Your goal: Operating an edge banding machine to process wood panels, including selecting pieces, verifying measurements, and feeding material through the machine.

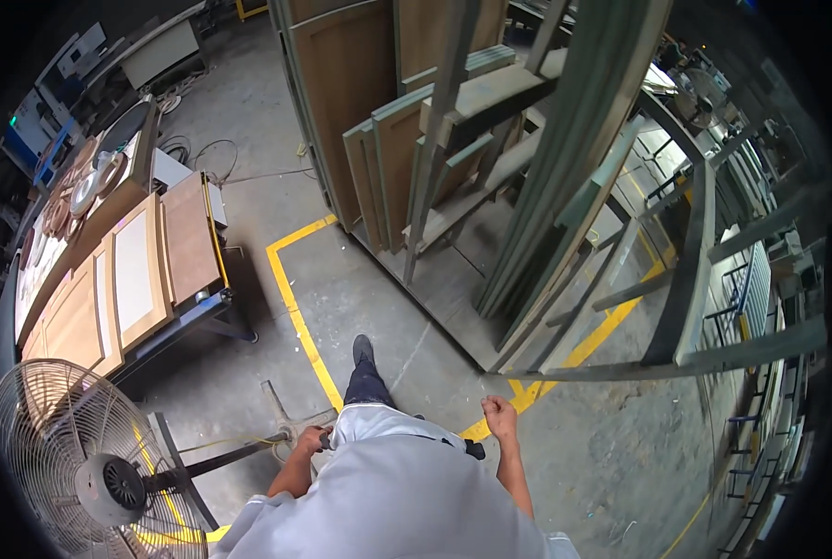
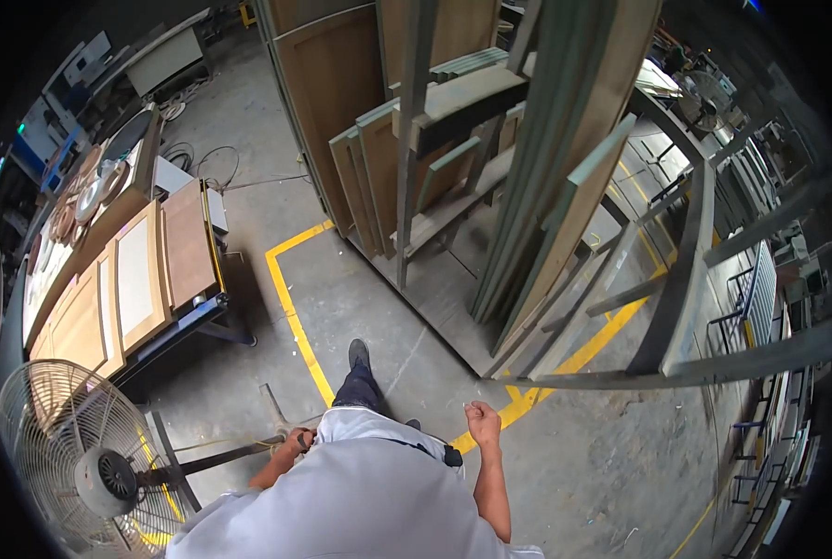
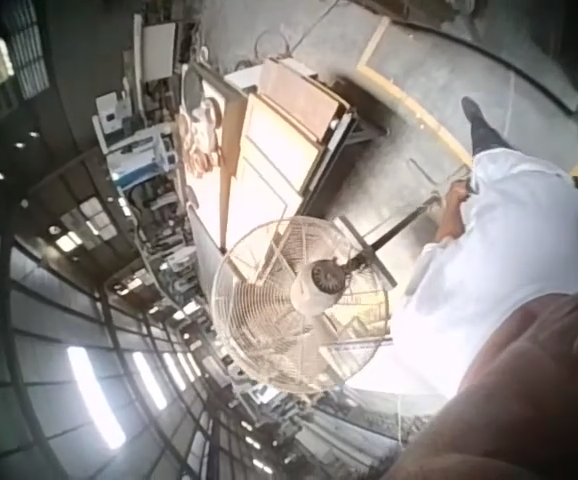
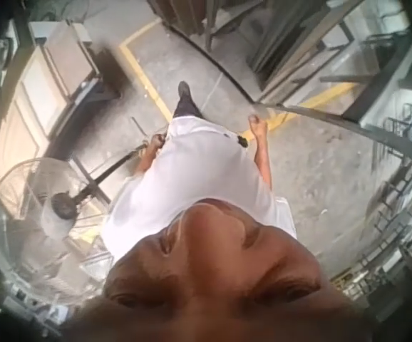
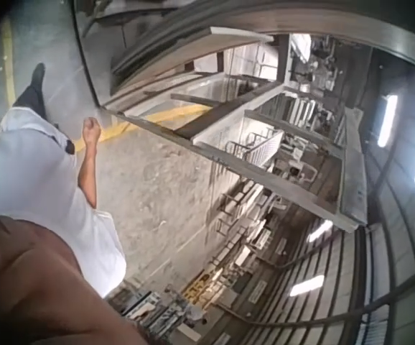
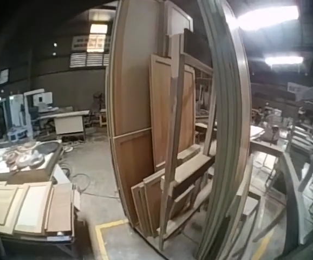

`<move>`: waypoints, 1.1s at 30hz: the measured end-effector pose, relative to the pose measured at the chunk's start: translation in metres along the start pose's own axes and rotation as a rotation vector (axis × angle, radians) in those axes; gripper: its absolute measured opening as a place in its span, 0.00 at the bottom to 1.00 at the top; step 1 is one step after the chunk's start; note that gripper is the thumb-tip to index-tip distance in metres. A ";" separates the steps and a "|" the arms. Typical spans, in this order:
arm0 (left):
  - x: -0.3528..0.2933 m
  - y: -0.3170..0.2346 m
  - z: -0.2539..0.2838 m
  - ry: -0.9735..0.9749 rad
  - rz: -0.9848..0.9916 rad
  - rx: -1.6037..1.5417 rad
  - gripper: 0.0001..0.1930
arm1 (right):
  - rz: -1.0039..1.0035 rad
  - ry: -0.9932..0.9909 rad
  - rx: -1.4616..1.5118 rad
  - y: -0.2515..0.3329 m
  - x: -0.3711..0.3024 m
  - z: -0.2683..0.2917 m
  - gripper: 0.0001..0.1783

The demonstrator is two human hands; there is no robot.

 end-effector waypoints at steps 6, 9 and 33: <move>0.062 -0.108 0.066 -0.081 -0.129 -0.293 0.21 | -0.038 0.138 -0.044 0.046 0.040 -0.058 0.22; 0.086 -0.162 0.112 -0.131 -0.199 -0.316 0.22 | -0.049 0.157 -0.019 0.088 0.055 -0.064 0.23; -0.037 -0.727 0.220 -0.773 -1.428 0.016 0.28 | -0.278 0.027 0.298 0.121 0.174 -0.065 0.15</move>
Point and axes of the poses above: each hand's wrist, its own x-axis towards the middle knuckle, its own z-axis out of the back of the hand, y = z × x, the point moved 3 cm from there along x, towards the middle knuckle, and after that the axes turned 5 degrees about -x, right-handed, at the moved point
